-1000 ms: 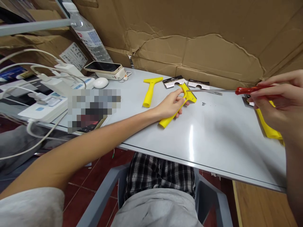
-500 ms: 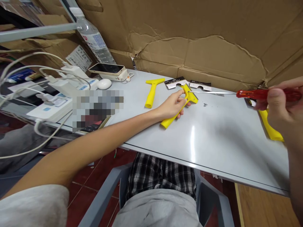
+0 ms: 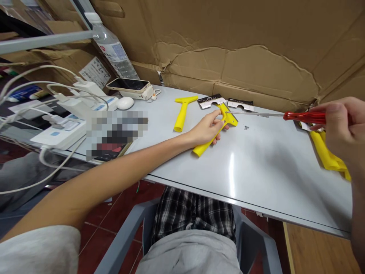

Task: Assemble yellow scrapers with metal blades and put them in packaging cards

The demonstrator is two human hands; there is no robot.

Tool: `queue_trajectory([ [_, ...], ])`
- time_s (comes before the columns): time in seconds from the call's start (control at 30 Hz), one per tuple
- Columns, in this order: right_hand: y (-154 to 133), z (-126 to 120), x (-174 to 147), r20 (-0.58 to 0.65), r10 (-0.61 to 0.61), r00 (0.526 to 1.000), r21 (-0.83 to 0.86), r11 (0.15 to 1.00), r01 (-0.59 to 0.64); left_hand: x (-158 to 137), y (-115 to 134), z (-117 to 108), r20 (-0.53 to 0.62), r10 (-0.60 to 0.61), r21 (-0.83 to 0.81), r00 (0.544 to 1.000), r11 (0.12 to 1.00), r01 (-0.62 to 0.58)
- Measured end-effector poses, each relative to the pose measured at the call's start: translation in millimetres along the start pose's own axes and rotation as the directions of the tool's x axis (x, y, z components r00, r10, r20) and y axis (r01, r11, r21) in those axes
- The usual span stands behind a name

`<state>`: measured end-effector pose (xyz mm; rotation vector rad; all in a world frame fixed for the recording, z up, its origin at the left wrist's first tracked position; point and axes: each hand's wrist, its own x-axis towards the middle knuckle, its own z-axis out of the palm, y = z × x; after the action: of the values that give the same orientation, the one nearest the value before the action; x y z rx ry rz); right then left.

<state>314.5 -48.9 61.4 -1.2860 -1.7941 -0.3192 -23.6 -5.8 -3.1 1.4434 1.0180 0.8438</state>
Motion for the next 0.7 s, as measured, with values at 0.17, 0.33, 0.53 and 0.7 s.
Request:
queue_trajectory([
  [0.17,-9,3,3,-0.043,-0.116,0.992,0.282,0.952,0.123,0,-1,0,0.003,0.011,0.004,1.000,1.000,-0.011],
  [0.33,-8,9,4,0.039,-0.005,0.999,0.343,0.939,-0.008,-1,0,1,0.003,-0.013,0.011,1.000,1.000,0.013],
  [0.53,-9,11,4,-0.005,-0.122,0.993,0.528,0.843,0.106,0,-2,0,0.006,0.013,0.002,1.000,1.000,-0.013],
  [0.7,-13,11,4,-0.001,-0.056,0.998,0.453,0.890,0.051,0,-3,0,0.017,0.008,0.018,1.000,1.000,-0.008],
])
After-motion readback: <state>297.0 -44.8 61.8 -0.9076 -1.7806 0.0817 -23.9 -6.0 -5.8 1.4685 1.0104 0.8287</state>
